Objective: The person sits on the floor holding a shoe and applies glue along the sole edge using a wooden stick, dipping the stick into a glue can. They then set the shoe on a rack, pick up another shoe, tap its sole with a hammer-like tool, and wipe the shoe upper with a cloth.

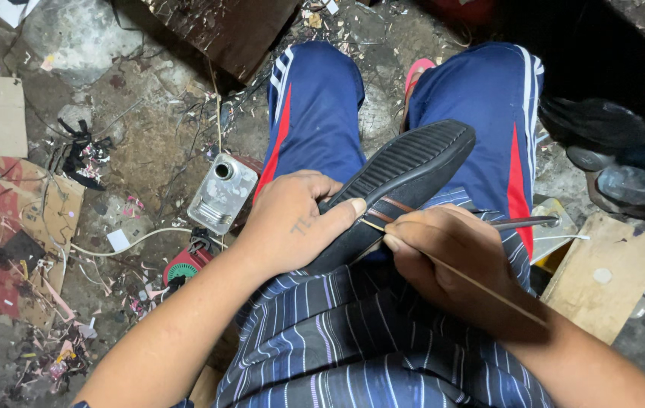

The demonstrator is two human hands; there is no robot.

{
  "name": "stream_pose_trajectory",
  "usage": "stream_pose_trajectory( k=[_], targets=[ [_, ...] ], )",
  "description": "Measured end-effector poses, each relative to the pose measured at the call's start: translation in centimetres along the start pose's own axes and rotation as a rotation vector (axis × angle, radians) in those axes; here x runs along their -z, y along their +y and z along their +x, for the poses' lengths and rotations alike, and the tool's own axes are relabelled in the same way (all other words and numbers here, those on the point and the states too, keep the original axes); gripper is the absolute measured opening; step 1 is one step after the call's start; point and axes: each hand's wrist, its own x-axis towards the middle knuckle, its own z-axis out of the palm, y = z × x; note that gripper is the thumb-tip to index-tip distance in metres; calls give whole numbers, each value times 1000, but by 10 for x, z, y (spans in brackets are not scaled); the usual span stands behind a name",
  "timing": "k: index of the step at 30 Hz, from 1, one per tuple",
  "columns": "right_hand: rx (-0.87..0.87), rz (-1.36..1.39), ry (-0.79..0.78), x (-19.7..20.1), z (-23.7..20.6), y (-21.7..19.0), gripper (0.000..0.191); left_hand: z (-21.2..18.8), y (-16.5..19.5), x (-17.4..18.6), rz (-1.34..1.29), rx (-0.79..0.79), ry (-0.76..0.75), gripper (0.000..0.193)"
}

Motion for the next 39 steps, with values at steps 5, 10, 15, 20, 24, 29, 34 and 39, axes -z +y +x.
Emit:
stream_pose_trajectory(
  k=[5,10,15,20,24,29,34,39],
  targets=[
    [-77,-56,9,1,-2,-5,12,-1,-1,-1,-15,12,10,45],
    [-61,0,20,-2,-1,0,13,0,-10,-4,-18,20,14,44],
    [-177,143,71,-3,-6,2,9,3,-23,-12,-215,58,77,37],
    [-309,94,217,3,-7,1,6,-5,-26,-18,-191,-26,374,29],
    [-289,63,189,7,-2,5,7,-7,-45,-23,-256,-90,539,21],
    [-355,279,236,2,-2,17,13,10,-141,-31,-568,182,750,27],
    [-538,412,254,9,-13,29,6,21,-246,-13,93,486,914,69],
    [-583,463,296,8,-12,33,6,17,-255,-6,246,822,685,105]
  ],
)
